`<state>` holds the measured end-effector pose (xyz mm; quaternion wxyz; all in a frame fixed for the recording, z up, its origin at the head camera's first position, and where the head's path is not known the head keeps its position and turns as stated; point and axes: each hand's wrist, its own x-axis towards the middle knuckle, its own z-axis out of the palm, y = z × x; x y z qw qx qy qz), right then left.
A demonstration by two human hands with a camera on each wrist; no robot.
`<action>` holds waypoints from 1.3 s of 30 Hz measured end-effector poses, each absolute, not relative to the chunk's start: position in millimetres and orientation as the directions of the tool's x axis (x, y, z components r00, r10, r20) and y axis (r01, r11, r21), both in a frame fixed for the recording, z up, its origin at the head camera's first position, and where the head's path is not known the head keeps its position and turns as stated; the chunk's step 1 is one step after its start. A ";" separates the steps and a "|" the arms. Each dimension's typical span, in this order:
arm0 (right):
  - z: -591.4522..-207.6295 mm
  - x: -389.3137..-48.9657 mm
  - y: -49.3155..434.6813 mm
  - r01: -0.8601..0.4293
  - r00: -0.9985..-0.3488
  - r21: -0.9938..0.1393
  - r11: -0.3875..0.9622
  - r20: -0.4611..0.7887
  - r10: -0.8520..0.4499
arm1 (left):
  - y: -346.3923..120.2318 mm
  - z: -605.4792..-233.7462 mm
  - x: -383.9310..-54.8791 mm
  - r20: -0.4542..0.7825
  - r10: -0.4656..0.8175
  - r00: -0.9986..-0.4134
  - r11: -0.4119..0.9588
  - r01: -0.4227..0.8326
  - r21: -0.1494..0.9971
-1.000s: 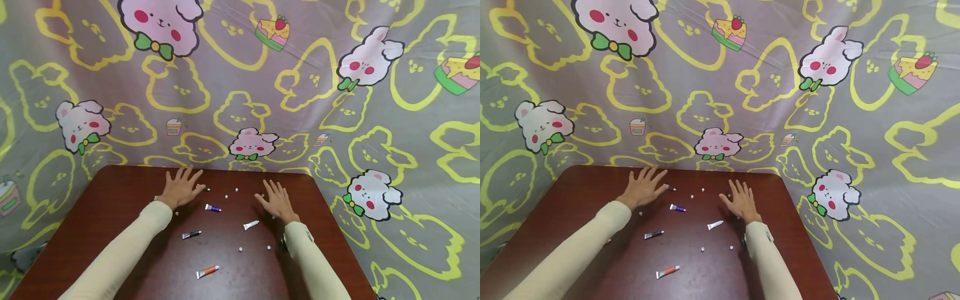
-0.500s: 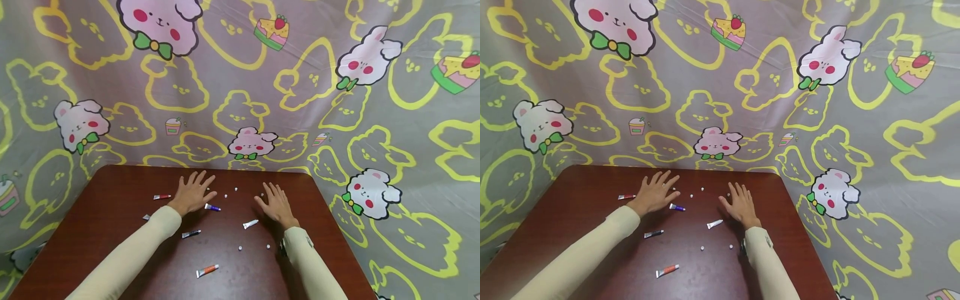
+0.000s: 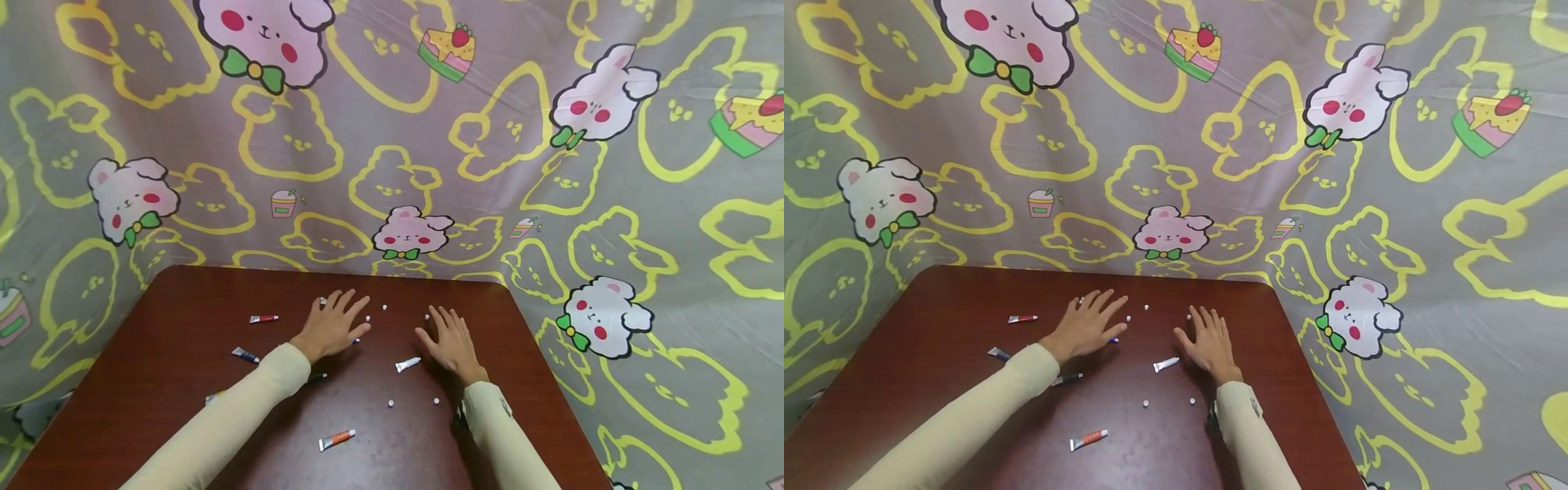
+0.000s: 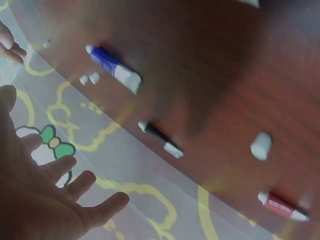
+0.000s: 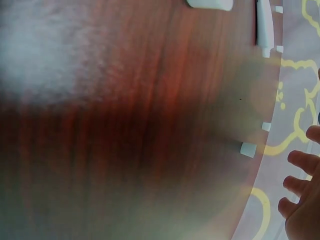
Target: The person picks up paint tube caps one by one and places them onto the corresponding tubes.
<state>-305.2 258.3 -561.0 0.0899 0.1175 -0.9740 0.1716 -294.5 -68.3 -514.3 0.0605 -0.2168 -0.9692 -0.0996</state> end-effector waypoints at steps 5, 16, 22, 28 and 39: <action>-564.6 -302.2 259.1 -0.274 -0.948 -0.297 0.915 0.242 -0.205 | -56.8 -518.2 -288.7 0.155 0.425 -0.892 0.872 0.449 0.196; -565.3 -295.1 262.9 -0.287 -0.939 -0.287 0.914 0.271 -0.210 | -36.5 -520.2 -282.4 0.177 0.460 -0.870 0.839 0.491 0.235; -568.9 -289.8 268.5 -0.268 -0.947 -0.279 0.922 0.250 -0.200 | -27.3 -523.5 -279.5 0.162 0.483 -0.861 0.831 0.509 0.227; -573.9 -285.2 275.3 -0.280 -0.940 -0.269 0.921 0.274 -0.206 | -15.7 -526.5 -276.8 0.154 0.499 -0.853 0.824 0.522 0.221; -574.8 -279.9 283.5 -0.302 -0.931 -0.258 0.918 0.285 -0.227 | -1.1 -535.0 -277.8 0.142 0.515 -0.845 0.819 0.534 0.210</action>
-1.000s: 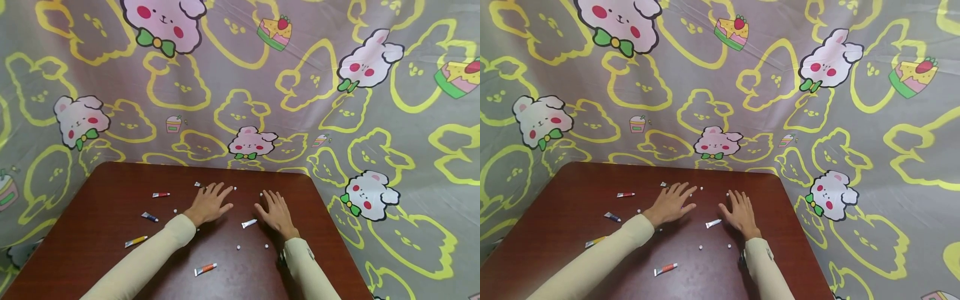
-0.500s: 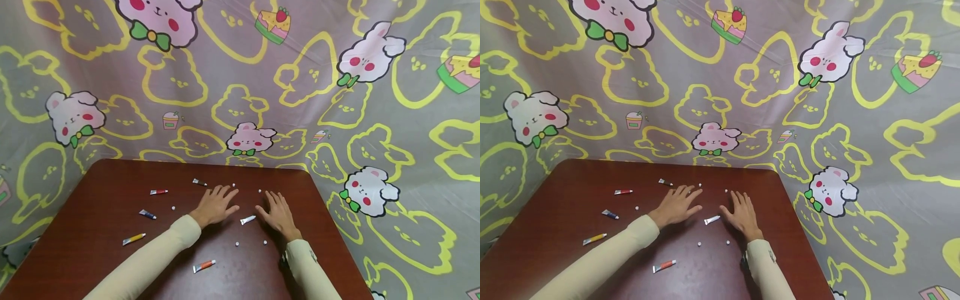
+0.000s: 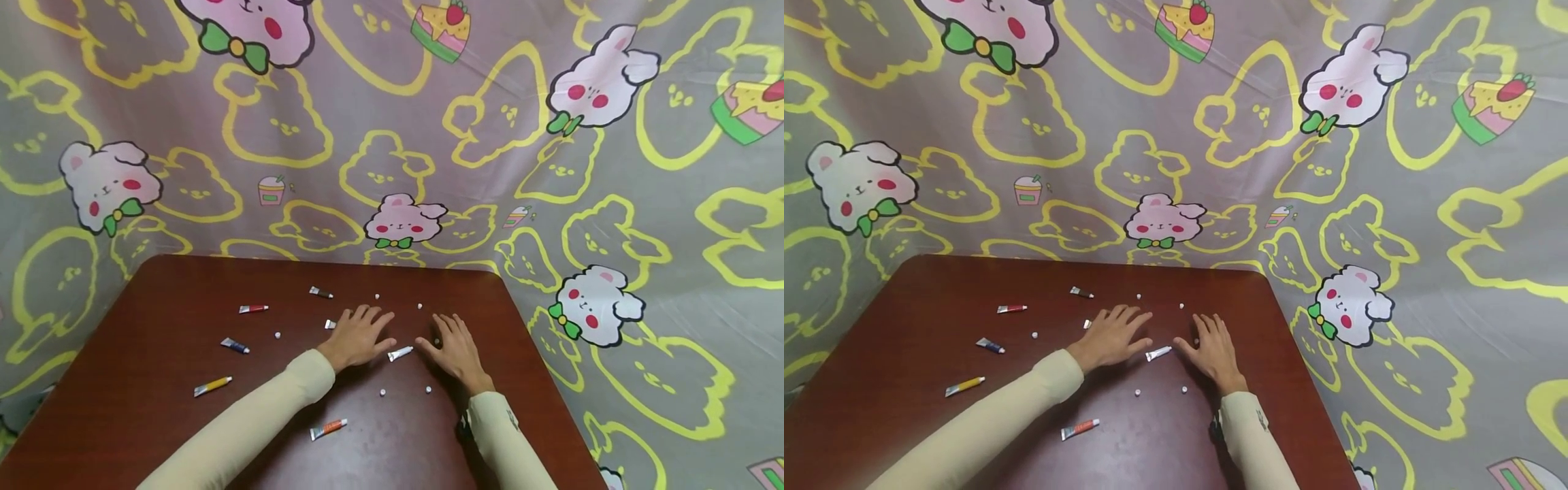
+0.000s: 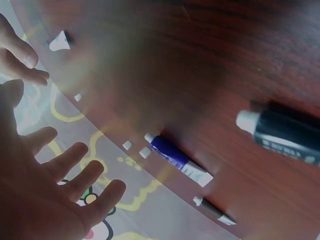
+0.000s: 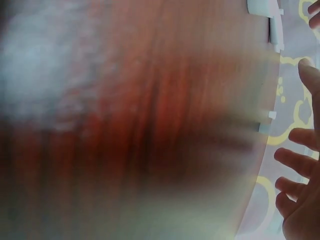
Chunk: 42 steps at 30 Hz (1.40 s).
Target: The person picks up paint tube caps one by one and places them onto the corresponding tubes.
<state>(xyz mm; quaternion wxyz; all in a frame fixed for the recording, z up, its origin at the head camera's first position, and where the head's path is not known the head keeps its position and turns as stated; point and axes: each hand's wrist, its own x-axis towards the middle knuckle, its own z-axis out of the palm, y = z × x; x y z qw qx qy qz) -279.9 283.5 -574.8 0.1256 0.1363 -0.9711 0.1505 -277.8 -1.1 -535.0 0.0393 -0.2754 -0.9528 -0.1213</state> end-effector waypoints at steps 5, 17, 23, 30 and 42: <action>-575.0 -277.3 285.7 -0.309 -0.931 -0.273 0.911 0.280 -0.232 | 3.5 -533.5 -278.3 0.139 0.527 -0.839 0.810 0.545 0.217; -578.2 -271.7 291.2 -0.354 -0.897 -0.229 0.907 0.357 -0.260 | 16.4 -536.1 -277.8 0.124 0.544 -0.830 0.810 0.558 0.181; -578.5 -270.3 290.1 -0.331 -0.902 -0.237 0.913 0.364 -0.232 | 20.5 -540.5 -277.0 0.122 0.563 -0.818 0.797 0.576 0.181; -580.7 -273.9 290.2 -0.377 -0.872 -0.209 0.903 0.407 -0.270 | 22.6 -545.6 -276.2 0.151 0.571 -0.807 0.785 0.590 0.187; -577.1 -271.3 290.8 -0.319 -0.890 -0.137 0.938 0.385 -0.246 | 39.0 -553.6 -276.3 0.158 0.574 -0.804 0.783 0.595 0.181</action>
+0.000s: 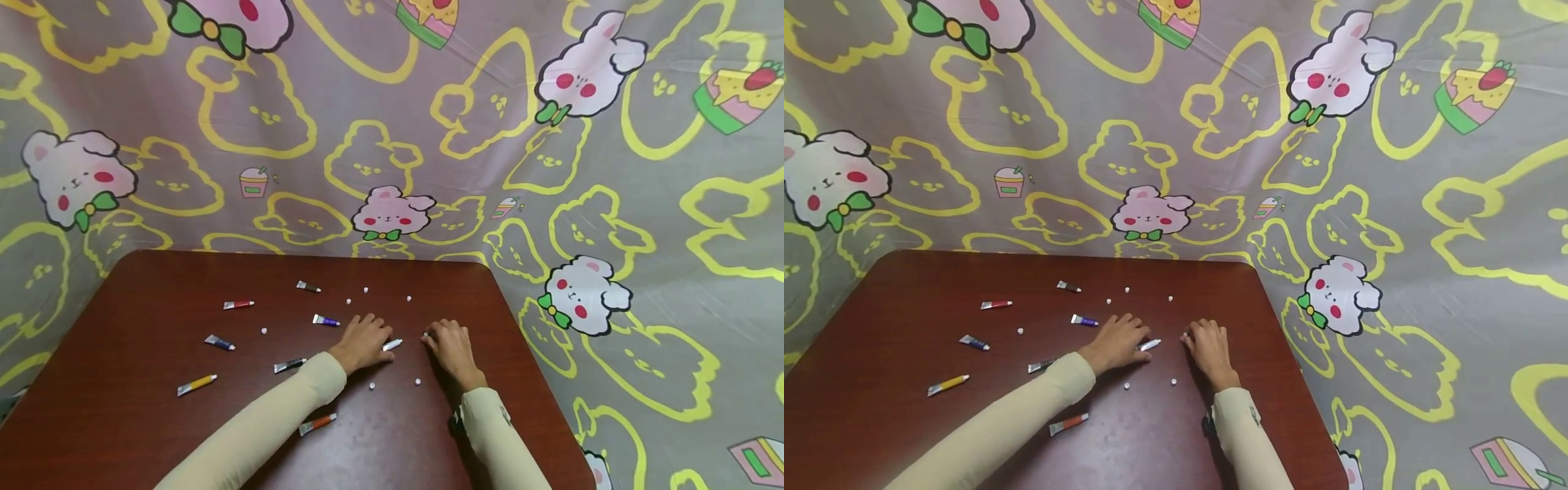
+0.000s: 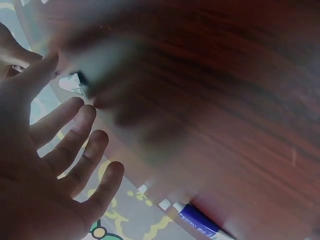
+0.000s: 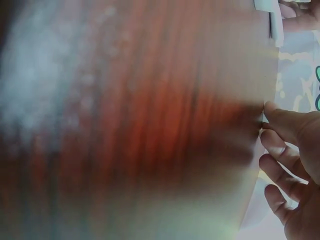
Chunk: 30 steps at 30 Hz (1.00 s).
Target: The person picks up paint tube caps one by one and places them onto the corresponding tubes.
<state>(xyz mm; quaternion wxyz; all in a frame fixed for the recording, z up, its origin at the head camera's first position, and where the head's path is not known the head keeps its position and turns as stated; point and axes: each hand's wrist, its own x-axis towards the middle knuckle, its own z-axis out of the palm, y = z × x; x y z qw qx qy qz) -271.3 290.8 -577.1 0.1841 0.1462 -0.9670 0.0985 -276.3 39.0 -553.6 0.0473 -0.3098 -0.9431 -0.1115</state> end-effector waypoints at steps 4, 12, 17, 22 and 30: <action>-578.9 -272.0 290.7 -0.336 -0.874 -0.128 0.933 0.411 -0.258 | 42.8 -555.1 -276.5 0.171 0.568 -0.805 0.787 0.592 0.171; -577.7 -271.4 289.4 -0.339 -0.878 -0.119 0.933 0.395 -0.268 | 48.2 -559.4 -277.6 0.202 0.564 -0.800 0.791 0.594 0.145; -575.5 -269.3 289.1 -0.322 -0.892 -0.121 0.939 0.370 -0.259 | 51.3 -563.6 -277.1 0.217 0.562 -0.798 0.790 0.596 0.144; -571.8 -265.8 286.5 -0.318 -0.897 -0.120 0.940 0.358 -0.258 | 52.8 -568.5 -276.2 0.229 0.554 -0.800 0.796 0.590 0.134; -560.8 -262.0 283.0 -0.326 -0.885 -0.117 0.938 0.388 -0.259 | 49.3 -565.2 -277.8 0.318 0.566 -0.761 0.770 0.626 0.127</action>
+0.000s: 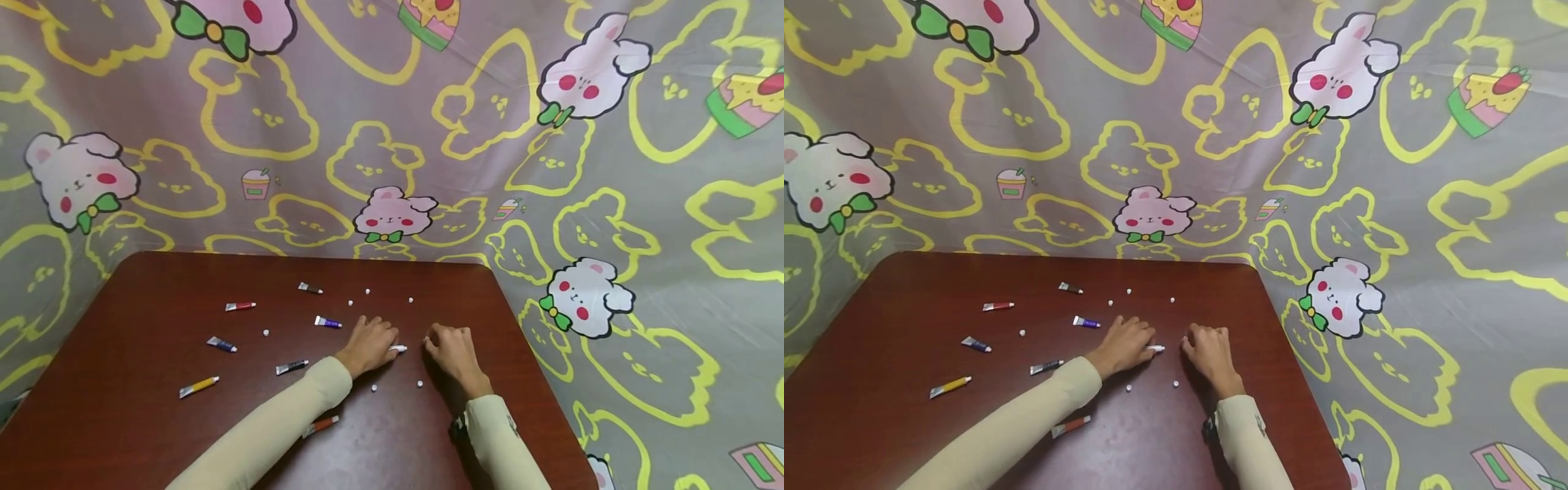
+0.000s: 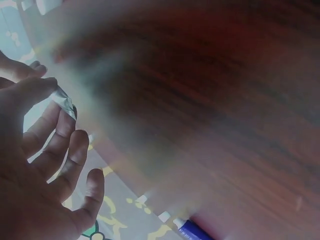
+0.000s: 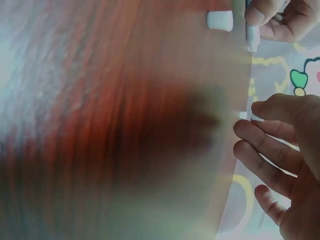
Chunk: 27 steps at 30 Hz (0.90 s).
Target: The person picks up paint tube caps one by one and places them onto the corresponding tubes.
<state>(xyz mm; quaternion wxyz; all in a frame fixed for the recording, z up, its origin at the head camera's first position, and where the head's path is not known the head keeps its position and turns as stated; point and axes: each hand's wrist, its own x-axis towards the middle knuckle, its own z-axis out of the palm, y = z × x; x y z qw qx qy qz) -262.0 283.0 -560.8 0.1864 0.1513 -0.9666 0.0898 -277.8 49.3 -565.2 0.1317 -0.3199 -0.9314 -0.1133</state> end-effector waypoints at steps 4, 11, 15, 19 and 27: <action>-557.2 -259.0 282.9 -0.340 -0.875 -0.116 0.933 0.401 -0.269 | 46.5 -559.1 -276.9 0.352 0.574 -0.740 0.751 0.646 0.133; -557.4 -252.8 281.6 -0.405 -0.838 -0.157 0.901 0.458 -0.297 | 37.9 -549.3 -273.8 0.362 0.567 -0.740 0.753 0.644 0.138; -555.0 -247.7 277.8 -0.420 -0.835 -0.218 0.881 0.472 -0.281 | 33.9 -545.8 -271.5 0.345 0.564 -0.750 0.755 0.638 0.152; -553.0 -242.4 273.5 -0.422 -0.840 -0.253 0.870 0.469 -0.271 | 30.1 -542.6 -268.0 0.335 0.562 -0.756 0.753 0.635 0.170; -551.1 -233.3 268.3 -0.432 -0.825 -0.231 0.871 0.492 -0.279 | 23.9 -534.6 -259.7 0.335 0.557 -0.760 0.744 0.636 0.205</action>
